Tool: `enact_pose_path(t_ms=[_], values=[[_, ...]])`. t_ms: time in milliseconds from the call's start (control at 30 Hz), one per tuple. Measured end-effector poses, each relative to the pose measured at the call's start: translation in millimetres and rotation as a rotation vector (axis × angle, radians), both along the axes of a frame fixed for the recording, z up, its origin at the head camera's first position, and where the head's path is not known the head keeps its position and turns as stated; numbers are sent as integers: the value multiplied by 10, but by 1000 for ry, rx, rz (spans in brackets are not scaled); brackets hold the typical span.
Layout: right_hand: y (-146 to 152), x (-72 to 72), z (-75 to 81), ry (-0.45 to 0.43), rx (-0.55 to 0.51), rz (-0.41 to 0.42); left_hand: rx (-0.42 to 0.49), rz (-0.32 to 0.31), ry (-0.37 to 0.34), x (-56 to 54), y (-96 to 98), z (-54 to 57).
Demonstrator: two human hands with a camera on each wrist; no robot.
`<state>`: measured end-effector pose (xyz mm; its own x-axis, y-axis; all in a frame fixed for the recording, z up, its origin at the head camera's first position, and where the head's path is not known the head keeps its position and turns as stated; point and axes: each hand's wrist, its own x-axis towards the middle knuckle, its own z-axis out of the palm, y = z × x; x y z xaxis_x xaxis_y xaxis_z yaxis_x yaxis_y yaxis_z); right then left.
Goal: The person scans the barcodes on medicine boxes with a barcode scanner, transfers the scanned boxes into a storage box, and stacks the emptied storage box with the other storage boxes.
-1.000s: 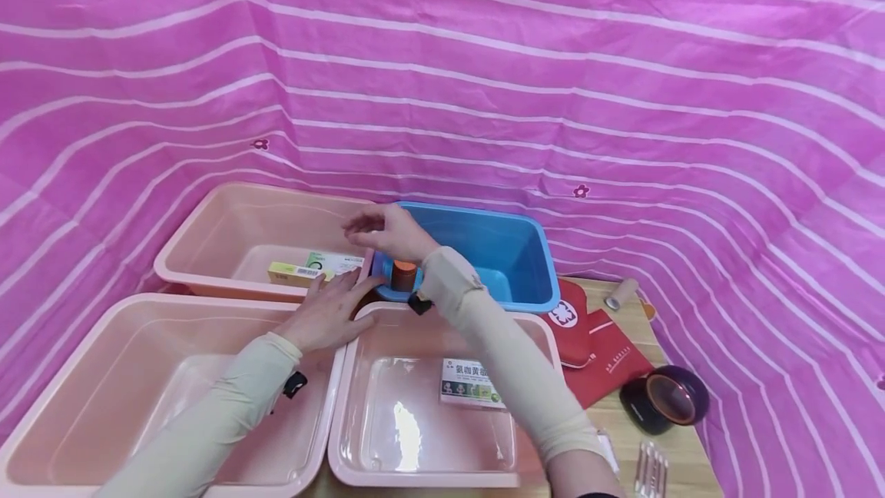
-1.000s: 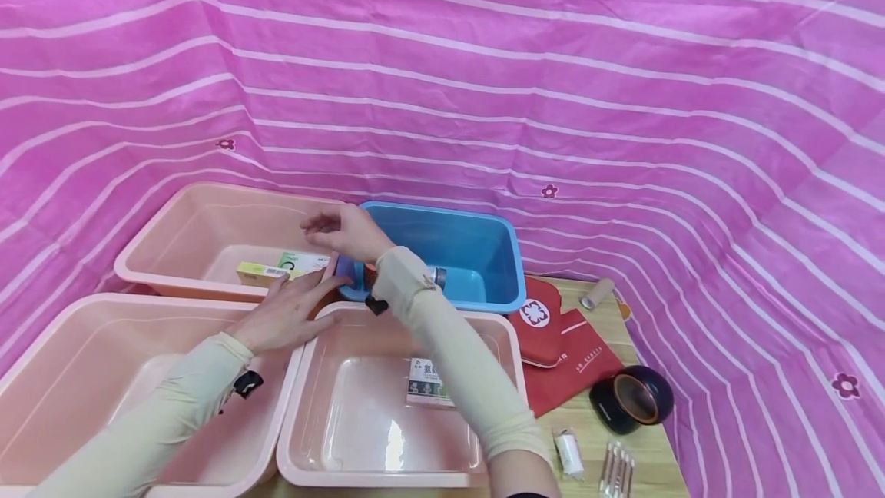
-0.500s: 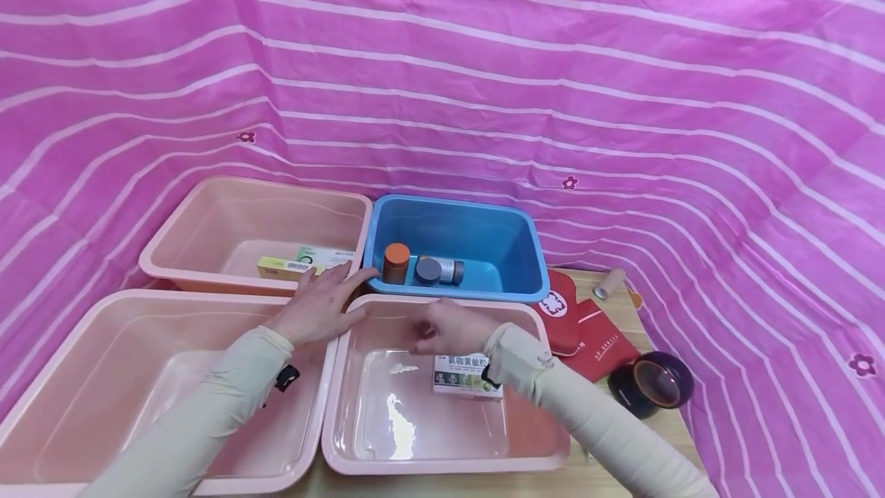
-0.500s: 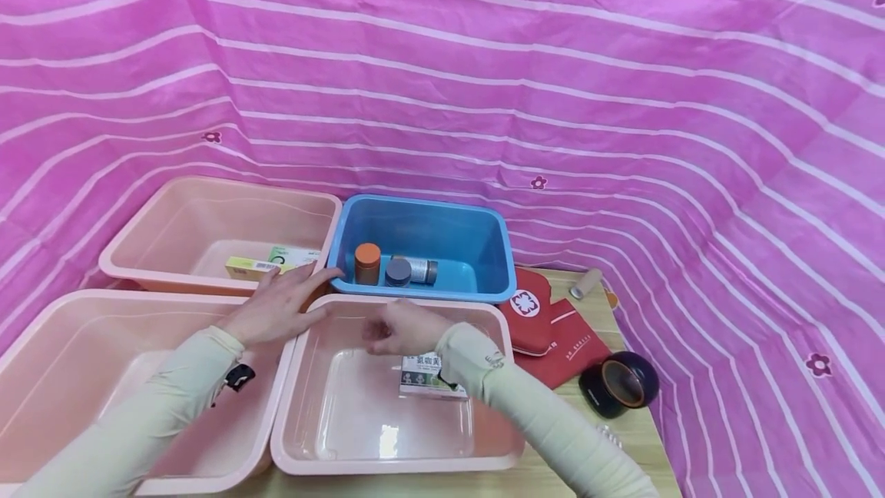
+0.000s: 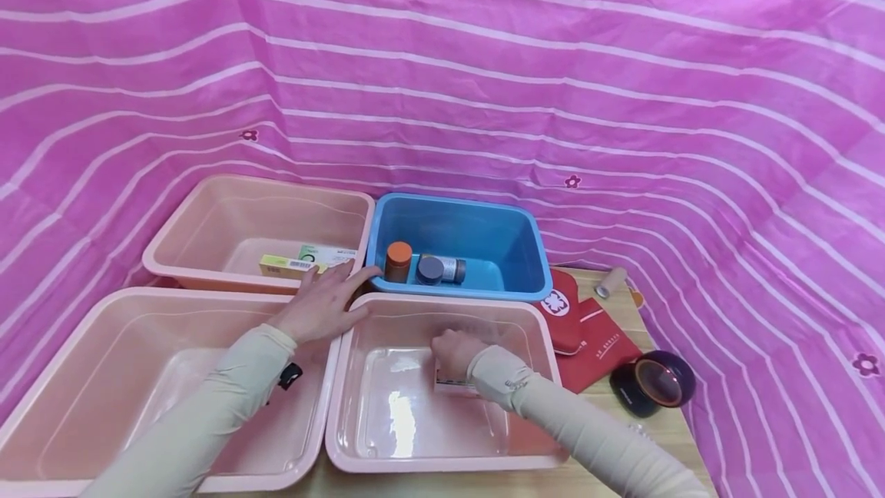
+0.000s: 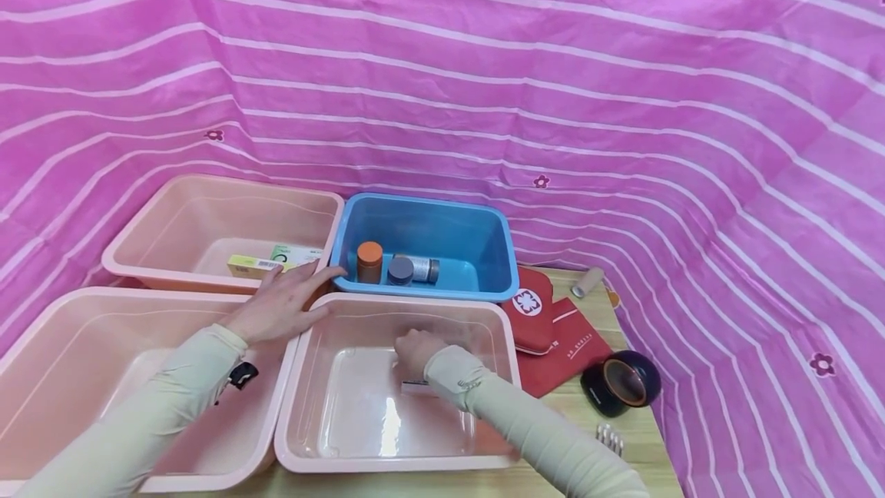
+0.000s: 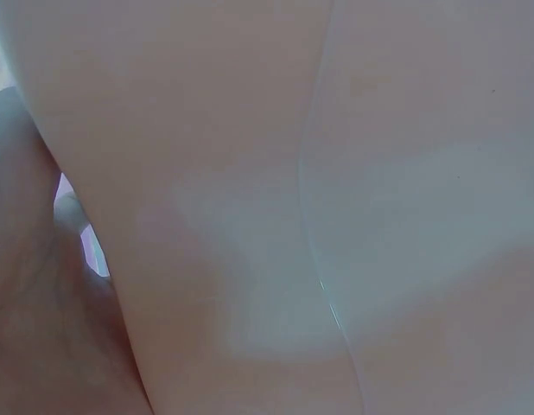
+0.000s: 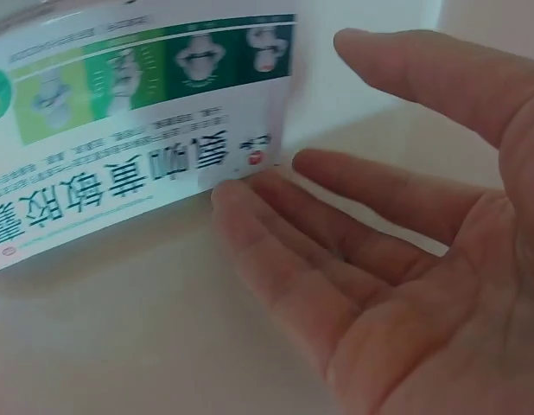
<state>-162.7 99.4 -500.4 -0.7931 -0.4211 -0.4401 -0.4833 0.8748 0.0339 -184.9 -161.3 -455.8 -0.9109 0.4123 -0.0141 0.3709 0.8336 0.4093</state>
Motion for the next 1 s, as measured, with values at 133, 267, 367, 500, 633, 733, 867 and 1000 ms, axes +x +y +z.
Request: enact_pose_path(t_ms=[133, 267, 367, 500, 633, 733, 867, 1000], values=[[42, -33, -88, 35, 52, 1, 3, 4, -6, -6, 7, 20], [61, -37, -128, 19, 41, -18, 3, 4, -5, -8, 11, 29], [66, -14, -161, -27, 14, -25, 1, 1, -1, -10, 11, 29], [72, 2, -222, -68, 4, -4, -5, 1, -6, -11, 4, 28], [79, 3, -247, -133, -24, -56, -5, 3, -8, -10, -1, 21], [81, 34, -237, -250, -72, -135, -5, 0, -9, -14, -2, 9], [62, 113, -188, -387, -177, -198, -1, 1, -14, -15, -4, 4], [43, 99, -115, -421, -286, -125, -2, 0, -5, -16, -4, -5]])
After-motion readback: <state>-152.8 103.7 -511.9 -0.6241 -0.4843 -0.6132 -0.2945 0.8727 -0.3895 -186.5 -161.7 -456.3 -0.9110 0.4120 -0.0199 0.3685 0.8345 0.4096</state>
